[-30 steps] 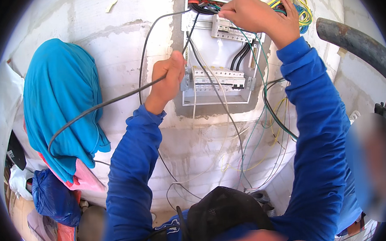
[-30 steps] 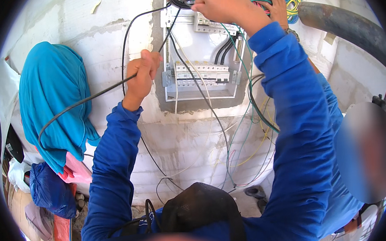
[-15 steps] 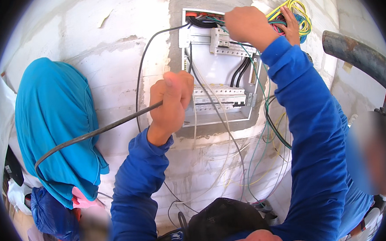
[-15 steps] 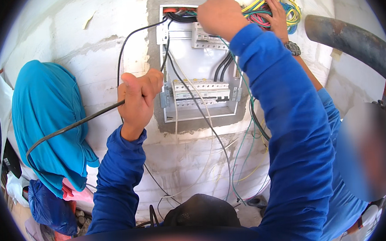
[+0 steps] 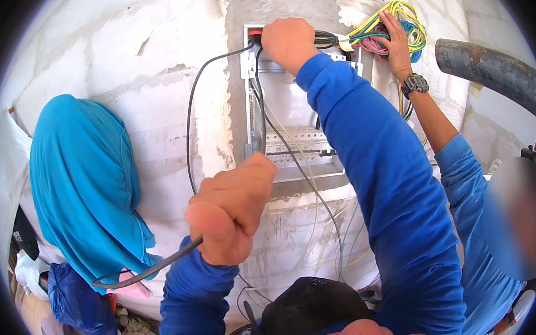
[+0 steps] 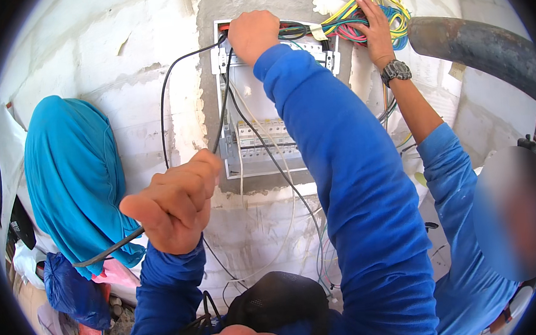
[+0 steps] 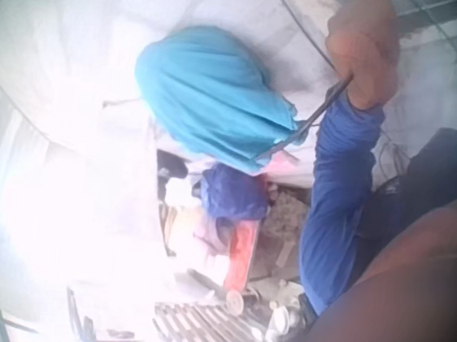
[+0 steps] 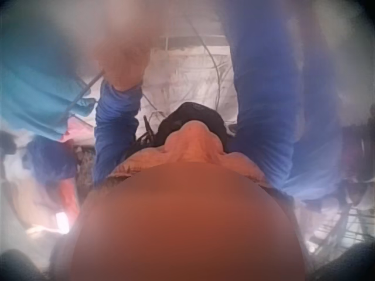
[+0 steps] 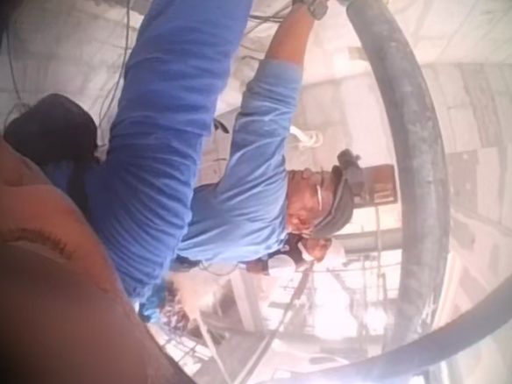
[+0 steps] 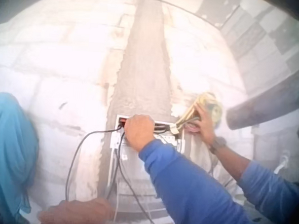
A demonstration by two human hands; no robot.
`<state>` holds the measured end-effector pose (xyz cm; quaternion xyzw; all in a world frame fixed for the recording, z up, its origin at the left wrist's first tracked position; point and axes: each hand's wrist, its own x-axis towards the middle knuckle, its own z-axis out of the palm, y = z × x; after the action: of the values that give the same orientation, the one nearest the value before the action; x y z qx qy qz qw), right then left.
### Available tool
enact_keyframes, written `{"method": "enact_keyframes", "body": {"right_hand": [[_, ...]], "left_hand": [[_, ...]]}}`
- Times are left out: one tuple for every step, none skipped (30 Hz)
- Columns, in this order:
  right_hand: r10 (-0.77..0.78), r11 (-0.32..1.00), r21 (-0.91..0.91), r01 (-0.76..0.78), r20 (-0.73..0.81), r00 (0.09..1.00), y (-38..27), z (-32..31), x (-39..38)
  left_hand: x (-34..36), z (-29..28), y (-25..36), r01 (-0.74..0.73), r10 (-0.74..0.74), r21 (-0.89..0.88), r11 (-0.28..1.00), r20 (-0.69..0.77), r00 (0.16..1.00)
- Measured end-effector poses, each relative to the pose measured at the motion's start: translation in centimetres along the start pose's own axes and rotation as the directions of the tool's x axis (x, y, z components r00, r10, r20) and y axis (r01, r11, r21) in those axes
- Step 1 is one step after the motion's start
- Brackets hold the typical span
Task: The person connects multiple colored wires to terminals inside a wall-mounted electrical panel. They strip wire ends, insert them into terminal slots, and tighten screws to secure connections while coordinating with a coworker who holds wire bundles.
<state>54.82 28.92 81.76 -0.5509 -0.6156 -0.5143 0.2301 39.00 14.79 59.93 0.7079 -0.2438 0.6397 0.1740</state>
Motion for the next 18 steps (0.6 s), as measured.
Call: {"method": "enact_keyframes", "body": {"right_hand": [[-0.019, 1.0, -0.02, 0.019, -0.003, 1.0, 0.2, -0.2, 0.1], [-0.04, 0.999, 0.023, 0.039, 0.043, 0.998, 0.8, -0.6, 0.3], [-0.058, 0.996, 0.072, 0.051, 0.098, 0.993, 2.1, -1.4, 0.4], [-0.101, 0.988, 0.129, 0.083, 0.141, 0.985, 3.7, -2.2, 0.3], [-0.094, 0.991, 0.104, 0.081, 0.123, 0.988, 5.6, -2.9, 0.0], [-0.114, 0.991, 0.084, 0.106, 0.086, 0.99, 7.6, -3.7, -0.2], [-0.037, 0.947, 0.32, 0.005, 0.093, 0.995, 9.1, -3.8, -1.1], [-0.085, 0.817, 0.575, -0.046, 0.199, 0.976, 10.4, -3.8, -2.0], [-0.009, 0.644, 0.74, -0.193, 0.26, 0.966, 10.6, -3.1, -2.5], [-0.084, 0.619, 0.785, -0.031, 0.105, 0.991, 10.6, -2.4, -3.1], [-0.075, 0.637, 0.771, 0.014, 0.044, 0.996, 10.3, -1.7, -3.5], [-0.084, 0.665, 0.745, 0.052, 0.006, 0.996, 9.8, -1.2, -3.5], [-0.17, 0.762, 0.625, 0.168, -0.058, 0.984, 9.3, -1.0, -3.2], [-0.241, 0.848, 0.482, 0.221, -0.021, 0.97, 8.7, -1.0, -2.7], [-0.291, 0.905, 0.321, 0.279, -0.012, 0.957, 8.0, -1.2, -2.5], [-0.324, 0.92, 0.24, 0.311, 0.015, 0.946, 7.1, -1.4, -1.9], [-0.318, 0.933, 0.195, 0.301, 0.061, 0.946, 6.4, -1.6, -1.7], [-0.29, 0.951, 0.133, 0.278, 0.084, 0.953, 5.8, -2.0, -1.3]], "left_hand": [[-0.3, -0.1, 0.3, 0.023, -0.023, 0.032, 0.999, 0.007, 1.0], [-0.6, -0.3, 0.6, 0.039, -0.039, 0.052, 0.998, -0.003, 0.999], [-1.0, -0.5, 0.8, 0.067, -0.067, 0.079, 0.995, -0.006, 0.998], [-1.3, -0.9, 1.1, 0.077, -0.075, 0.075, 0.994, -0.02, 0.997], [-1.6, -1.4, 1.4, 0.094, -0.092, 0.076, 0.993, -0.028, 0.995], [-2.0, -1.6, 1.5, 0.105, -0.102, 0.077, 0.991, -0.042, 0.994], [-2.2, -1.8, 1.5, 0.114, -0.11, 0.078, 0.99, -0.051, 0.993], [-2.4, -1.8, 1.6, 0.13, -0.126, 0.078, 0.988, -0.056, 0.991], [-2.4, -1.9, 1.7, 0.13, -0.126, 0.078, 0.988, -0.051, 0.991], [-2.3, -1.9, 1.9, 0.147, -0.143, 0.082, 0.986, -0.052, 0.988], [-2.2, -1.9, 2.1, 0.152, -0.148, 0.085, 0.985, -0.051, 0.988], [-1.8, -1.9, 2.3, 0.157, -0.155, 0.102, 0.982, -0.027, 0.987], [-1.4, -1.9, 2.7, 0.126, -0.123, 0.075, 0.989, -0.048, 0.991], [-1.1, -2.0, 3.3, 0.103, -0.1, 0.061, 0.993, -0.049, 0.994], [-0.8, -2.1, 4.1, 0.08, -0.078, 0.039, 0.996, -0.057, 0.995], [-0.6, -2.1, 4.9, 0.077, -0.076, 0.022, 0.997, -0.061, 0.995], [-0.5, -2.0, 5.7, 0.102, -0.1, 0.044, 0.994, -0.038, 0.994], [-0.5, -1.8, 6.6, 0.113, -0.111, 0.062, 0.992, -0.032, 0.993]]}}
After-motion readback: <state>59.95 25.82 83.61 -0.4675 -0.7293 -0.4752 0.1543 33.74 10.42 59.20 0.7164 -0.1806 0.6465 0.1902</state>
